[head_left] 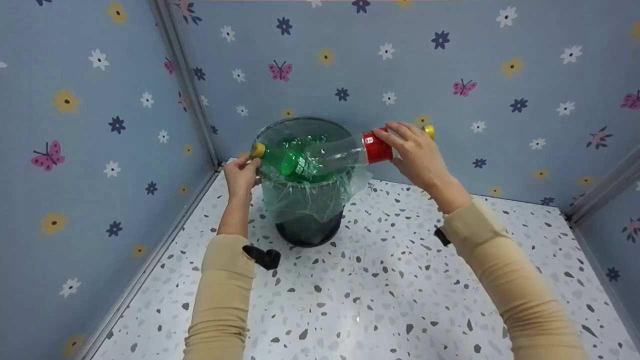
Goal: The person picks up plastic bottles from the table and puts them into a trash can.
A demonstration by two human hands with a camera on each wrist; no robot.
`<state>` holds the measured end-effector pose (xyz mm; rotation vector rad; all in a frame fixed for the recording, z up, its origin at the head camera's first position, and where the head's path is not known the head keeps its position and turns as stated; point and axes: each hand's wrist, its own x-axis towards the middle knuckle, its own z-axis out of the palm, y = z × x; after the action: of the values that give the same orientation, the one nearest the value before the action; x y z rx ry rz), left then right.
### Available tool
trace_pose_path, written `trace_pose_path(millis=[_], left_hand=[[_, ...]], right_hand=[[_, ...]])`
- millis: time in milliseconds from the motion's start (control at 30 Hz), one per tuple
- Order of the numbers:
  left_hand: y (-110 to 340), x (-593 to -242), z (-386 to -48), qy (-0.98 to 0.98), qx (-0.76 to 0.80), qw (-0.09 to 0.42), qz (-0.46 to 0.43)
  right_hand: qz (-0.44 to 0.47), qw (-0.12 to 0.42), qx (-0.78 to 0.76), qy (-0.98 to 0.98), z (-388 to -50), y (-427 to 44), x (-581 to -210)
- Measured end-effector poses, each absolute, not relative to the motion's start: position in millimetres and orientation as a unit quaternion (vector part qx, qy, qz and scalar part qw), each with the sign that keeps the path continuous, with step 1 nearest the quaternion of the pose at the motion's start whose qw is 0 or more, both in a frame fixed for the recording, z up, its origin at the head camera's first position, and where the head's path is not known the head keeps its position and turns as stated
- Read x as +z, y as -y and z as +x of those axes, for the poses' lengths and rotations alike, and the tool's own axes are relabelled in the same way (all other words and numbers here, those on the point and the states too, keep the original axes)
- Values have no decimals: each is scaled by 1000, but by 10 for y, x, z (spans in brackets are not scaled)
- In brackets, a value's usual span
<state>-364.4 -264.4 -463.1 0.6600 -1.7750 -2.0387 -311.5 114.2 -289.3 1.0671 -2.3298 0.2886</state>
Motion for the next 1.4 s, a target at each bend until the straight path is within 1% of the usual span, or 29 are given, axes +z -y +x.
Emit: trace_pose_path(millis=[100, 133, 167, 200, 233, 333, 367, 433, 467, 533, 567, 633, 667, 733, 767, 800, 867, 900, 1067, 1100, 1167, 1200, 1300, 1367, 1400], left_hand=[[3056, -5439, -4377, 640, -705, 206, 225], [3040, -5350, -4335, 643, -706, 183, 234], [3015, -5314, -4288, 638, -711, 188, 227], [2958, -5226, -4192, 630, -720, 197, 216], [2854, -5038, -4024, 631, -718, 198, 218], [2445, -4268, -3341, 630, -717, 184, 235], [2344, -4125, -3176, 631, -715, 196, 230], [2112, -3643, -2784, 644, -701, 162, 260], [2048, -3515, -2674, 643, -701, 158, 265], [2013, -3450, -2606, 641, -703, 158, 264], [2025, -3471, -2624, 640, -703, 158, 266], [2107, -3628, -2738, 633, -713, 163, 255], [2212, -3852, -2910, 623, -723, 179, 241], [2412, -4244, -3244, 615, -732, 177, 234], [2559, -4527, -3474, 603, -745, 181, 221], [2657, -4734, -3645, 597, -750, 191, 211], [2814, -5051, -3936, 596, -749, 198, 211], [2844, -5113, -3989, 598, -747, 199, 211], [2872, -5127, -4026, 609, -738, 189, 219], [2895, -5182, -4069, 613, -733, 203, 214], [2920, -5204, -4118, 621, -727, 198, 215], [2936, -5237, -4147, 622, -724, 211, 211], [2868, -5068, -4016, 624, -723, 205, 212], [2800, -4901, -3882, 614, -737, 180, 217], [2835, -4985, -3938, 604, -746, 191, 204]], right_hand=[[408, 267, 99, 867, -3141, -1088, -2862], [411, 263, 93, 868, -3147, -1070, -2852], [415, 260, 86, 868, -3154, -1051, -2844], [418, 258, 77, 867, -3160, -1031, -2836], [420, 256, 68, 868, -3166, -1012, -2829], [423, 247, 42, 871, -3173, -949, -2805], [424, 244, 36, 871, -3174, -927, -2798], [423, 238, 23, 874, -3173, -884, -2785], [424, 236, 16, 874, -3172, -862, -2779], [426, 236, -2, 873, -3174, -819, -2777], [428, 236, -12, 872, -3173, -799, -2778], [433, 240, -33, 868, -3171, -757, -2783], [436, 242, -43, 866, -3171, -737, -2788], [443, 248, -63, 859, -3165, -697, -2801], [446, 252, -69, 856, -3164, -680, -2808], [449, 257, -77, 852, -3162, -665, -2815], [454, 266, -78, 847, -3157, -644, -2832], [456, 274, -73, 843, -3155, -636, -2842], [467, 315, -22, 826, -3166, -639, -2915], [467, 323, -15, 823, -3170, -648, -2934], [464, 336, -1, 820, -3175, -676, -2974], [461, 342, 6, 819, -3176, -693, -2993], [450, 358, 35, 817, -3175, -749, -3048], [443, 360, 64, 818, -3166, -797, -3090], [439, 361, 80, 819, -3159, -822, -3111]])
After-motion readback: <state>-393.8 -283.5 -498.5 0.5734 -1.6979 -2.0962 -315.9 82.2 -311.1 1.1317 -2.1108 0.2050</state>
